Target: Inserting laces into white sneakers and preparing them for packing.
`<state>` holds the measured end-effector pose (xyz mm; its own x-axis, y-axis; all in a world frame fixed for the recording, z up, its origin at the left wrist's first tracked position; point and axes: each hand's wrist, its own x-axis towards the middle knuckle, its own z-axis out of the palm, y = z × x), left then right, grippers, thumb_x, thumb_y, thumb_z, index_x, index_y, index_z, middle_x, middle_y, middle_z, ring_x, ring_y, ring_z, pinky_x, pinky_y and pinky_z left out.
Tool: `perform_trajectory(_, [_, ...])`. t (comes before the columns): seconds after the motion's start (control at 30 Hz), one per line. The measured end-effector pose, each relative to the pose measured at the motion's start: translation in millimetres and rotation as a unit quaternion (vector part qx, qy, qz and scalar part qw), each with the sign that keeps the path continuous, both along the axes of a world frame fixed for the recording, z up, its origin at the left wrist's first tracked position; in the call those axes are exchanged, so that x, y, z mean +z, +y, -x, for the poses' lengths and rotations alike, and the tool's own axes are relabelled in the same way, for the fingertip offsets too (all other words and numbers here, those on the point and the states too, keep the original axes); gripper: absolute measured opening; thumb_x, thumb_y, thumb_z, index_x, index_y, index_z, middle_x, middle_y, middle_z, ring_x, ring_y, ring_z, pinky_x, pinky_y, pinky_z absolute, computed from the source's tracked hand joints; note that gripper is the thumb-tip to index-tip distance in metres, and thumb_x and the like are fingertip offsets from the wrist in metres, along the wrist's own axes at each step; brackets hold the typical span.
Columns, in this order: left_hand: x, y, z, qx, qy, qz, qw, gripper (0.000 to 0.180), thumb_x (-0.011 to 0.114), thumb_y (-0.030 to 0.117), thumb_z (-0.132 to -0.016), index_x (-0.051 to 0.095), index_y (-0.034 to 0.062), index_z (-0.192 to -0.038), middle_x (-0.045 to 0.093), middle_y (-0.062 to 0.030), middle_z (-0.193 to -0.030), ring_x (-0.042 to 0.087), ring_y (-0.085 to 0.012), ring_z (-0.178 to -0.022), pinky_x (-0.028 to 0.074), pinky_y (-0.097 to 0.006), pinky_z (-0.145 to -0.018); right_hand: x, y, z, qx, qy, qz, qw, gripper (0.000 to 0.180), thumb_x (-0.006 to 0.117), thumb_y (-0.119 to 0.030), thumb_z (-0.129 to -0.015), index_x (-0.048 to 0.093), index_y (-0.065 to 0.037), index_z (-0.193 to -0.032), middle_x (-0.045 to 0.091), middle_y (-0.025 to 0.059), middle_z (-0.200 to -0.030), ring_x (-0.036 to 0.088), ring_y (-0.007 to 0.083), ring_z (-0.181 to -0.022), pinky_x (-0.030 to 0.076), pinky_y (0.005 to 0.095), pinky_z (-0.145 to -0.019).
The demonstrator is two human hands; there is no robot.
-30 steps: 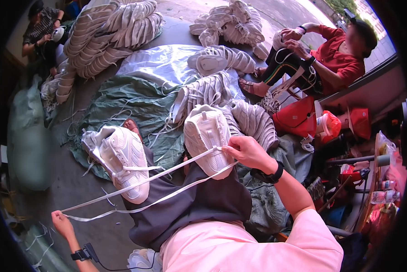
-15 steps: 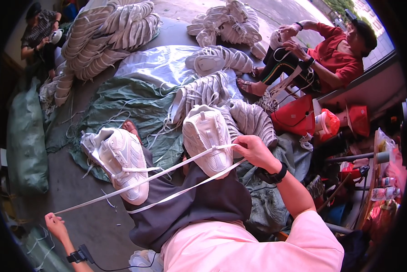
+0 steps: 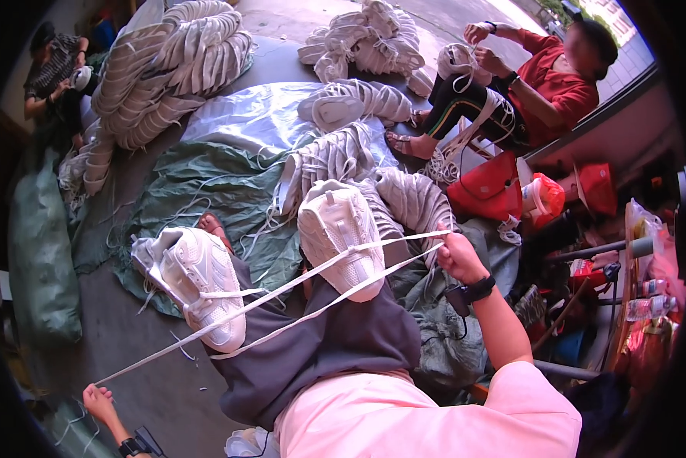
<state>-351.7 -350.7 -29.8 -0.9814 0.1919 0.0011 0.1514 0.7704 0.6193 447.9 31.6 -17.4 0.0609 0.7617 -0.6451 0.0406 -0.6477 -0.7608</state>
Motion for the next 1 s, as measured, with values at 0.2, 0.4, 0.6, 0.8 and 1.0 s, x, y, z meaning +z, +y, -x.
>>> perform_trajectory(0.2, [-1, -1, 4, 0.026, -0.036, -0.059, 0.997, 0.022, 0.053, 0.023, -0.099, 0.059, 0.0049, -0.110, 0.066, -0.0056, -0.082, 0.064, -0.0129, -0.065, 0.049, -0.023, -0.051, -8, 1, -19, -0.284, 0.304, 0.023, 0.909, 0.028, 0.045, -0.035, -0.102, 0.055, -0.009, -0.104, 0.059, 0.0144, -0.103, 0.059, 0.0218, -0.091, 0.054, 0.0319, -0.075])
perform_trajectory(0.4, [7, 4, 6, 0.025, -0.040, -0.099, 0.994, 0.026, 0.053, 0.027, -0.100, 0.059, 0.0048, -0.112, 0.068, -0.0062, -0.089, 0.065, -0.0132, -0.071, 0.051, -0.023, -0.058, 15, 1, -18, -0.339, 0.344, -0.024, 0.875, 0.029, 0.041, -0.034, -0.103, 0.048, -0.009, -0.117, 0.054, 0.0253, -0.129, 0.057, 0.0362, -0.117, 0.052, 0.0449, -0.097])
perform_trajectory(0.6, [14, 5, 8, 0.011, -0.039, -0.100, 0.994, 0.027, 0.053, 0.028, -0.100, 0.059, 0.0044, -0.111, 0.068, -0.0064, -0.090, 0.065, -0.0137, -0.073, 0.052, -0.024, -0.062, 46, 3, -14, -0.345, 0.407, 0.035, 0.845, 0.047, 0.037, -0.038, -0.103, 0.043, 0.006, -0.120, 0.053, 0.0261, -0.130, 0.054, 0.0384, -0.121, 0.047, 0.0475, -0.102])
perform_trajectory(0.8, [9, 1, 16, 0.017, -0.063, -0.134, 0.989, 0.027, 0.056, 0.030, -0.098, 0.061, 0.0069, -0.112, 0.068, -0.0050, -0.090, 0.065, -0.0133, -0.074, 0.051, -0.023, -0.063, 58, 1, -34, -0.335, 0.469, -0.006, 0.817, 0.033, 0.032, -0.022, -0.104, 0.050, 0.001, -0.119, 0.055, 0.0210, -0.131, 0.052, 0.0333, -0.124, 0.039, 0.0460, -0.109])
perform_trajectory(1.0, [36, -20, 27, -0.031, -0.083, -0.153, 0.984, 0.021, 0.055, 0.017, -0.094, 0.064, 0.0008, -0.104, 0.067, -0.0092, -0.091, 0.064, -0.0174, -0.078, 0.052, -0.027, -0.068, 63, 0, -60, -0.346, 0.385, -0.085, 0.852, 0.022, 0.043, -0.021, -0.103, 0.057, -0.006, -0.107, 0.064, 0.0106, -0.121, 0.057, 0.0274, -0.120, 0.043, 0.0424, -0.104])
